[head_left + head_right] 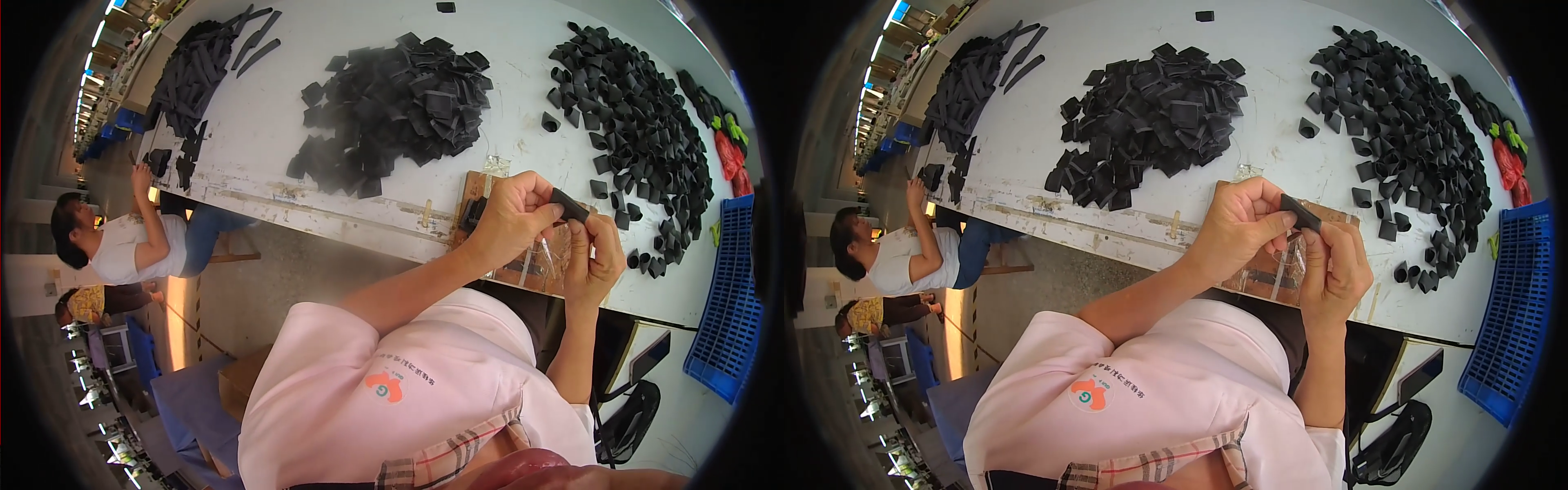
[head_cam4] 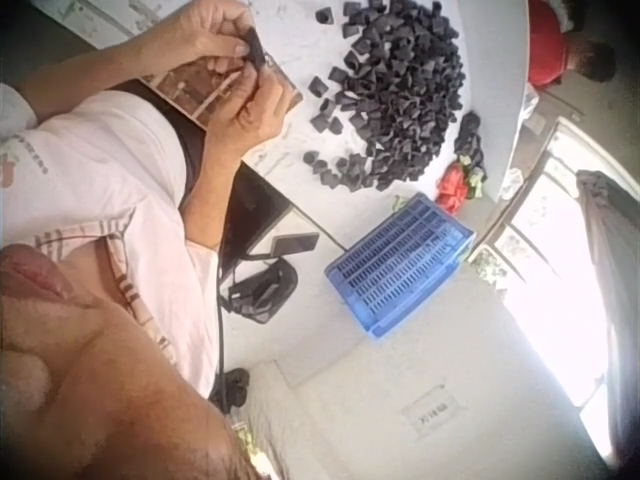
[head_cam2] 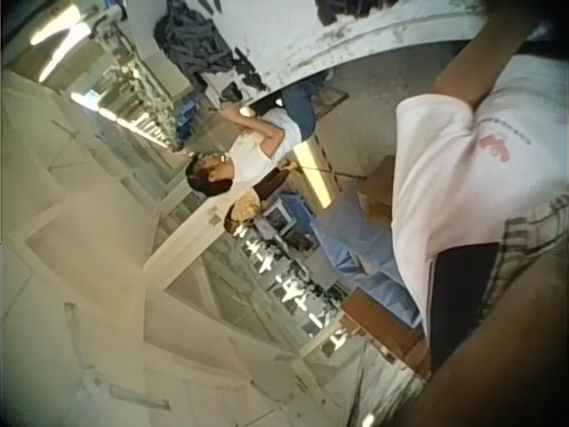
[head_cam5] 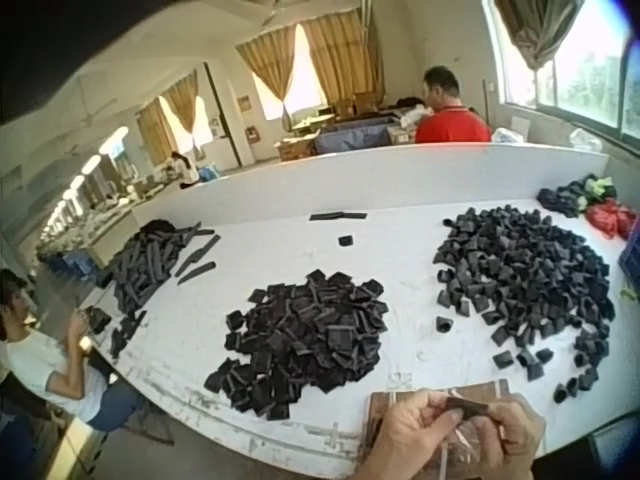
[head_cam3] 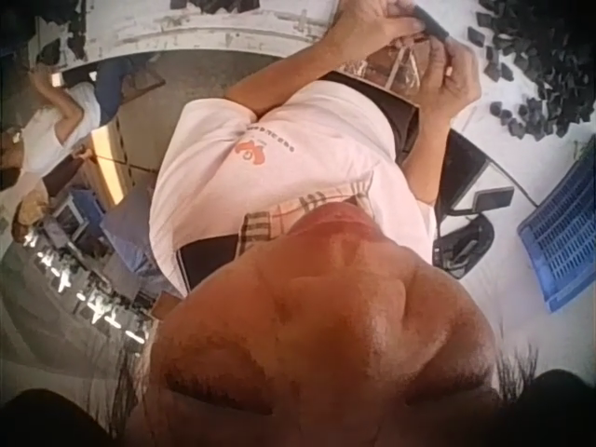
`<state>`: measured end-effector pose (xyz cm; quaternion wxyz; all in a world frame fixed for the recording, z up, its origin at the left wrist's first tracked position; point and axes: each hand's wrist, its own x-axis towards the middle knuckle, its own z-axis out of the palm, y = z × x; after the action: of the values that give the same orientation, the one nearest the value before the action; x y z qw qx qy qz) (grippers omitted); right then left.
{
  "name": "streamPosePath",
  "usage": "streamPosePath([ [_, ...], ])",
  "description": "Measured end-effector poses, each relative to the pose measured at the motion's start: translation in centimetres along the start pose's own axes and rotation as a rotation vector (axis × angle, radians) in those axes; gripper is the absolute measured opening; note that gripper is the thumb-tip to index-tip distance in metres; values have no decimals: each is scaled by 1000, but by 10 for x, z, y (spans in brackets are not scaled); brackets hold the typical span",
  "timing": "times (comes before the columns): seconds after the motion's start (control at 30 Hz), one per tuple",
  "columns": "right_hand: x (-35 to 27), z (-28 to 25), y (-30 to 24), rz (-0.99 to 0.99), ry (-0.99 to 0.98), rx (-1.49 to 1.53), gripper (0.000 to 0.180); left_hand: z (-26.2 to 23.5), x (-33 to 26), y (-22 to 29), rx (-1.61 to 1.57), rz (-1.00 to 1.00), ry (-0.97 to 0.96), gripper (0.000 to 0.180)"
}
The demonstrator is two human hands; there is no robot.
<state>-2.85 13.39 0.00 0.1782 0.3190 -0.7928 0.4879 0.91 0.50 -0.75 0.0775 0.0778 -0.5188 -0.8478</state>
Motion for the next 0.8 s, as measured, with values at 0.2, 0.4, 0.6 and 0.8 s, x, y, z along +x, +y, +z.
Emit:
streamPosePath([
  [0.2, 1, 4, -2, 26, 19, 38, 6, -11, 7, -5, -992, -516, -113, 10],
  [0.4, -2, 8, 1, 31, 53, 94, 6, -12, 4, -13, -1300, -601, -180, 11],
  [0.6, -3, 7, 1, 36, 53, 112, 6, -8, 3, -10, -1021, -537, -53, 15],
  [0.8, -2, 3, 2, -30, 34, 54, 6, -11, 8, -18, -1038, -554, -208, 19],
])
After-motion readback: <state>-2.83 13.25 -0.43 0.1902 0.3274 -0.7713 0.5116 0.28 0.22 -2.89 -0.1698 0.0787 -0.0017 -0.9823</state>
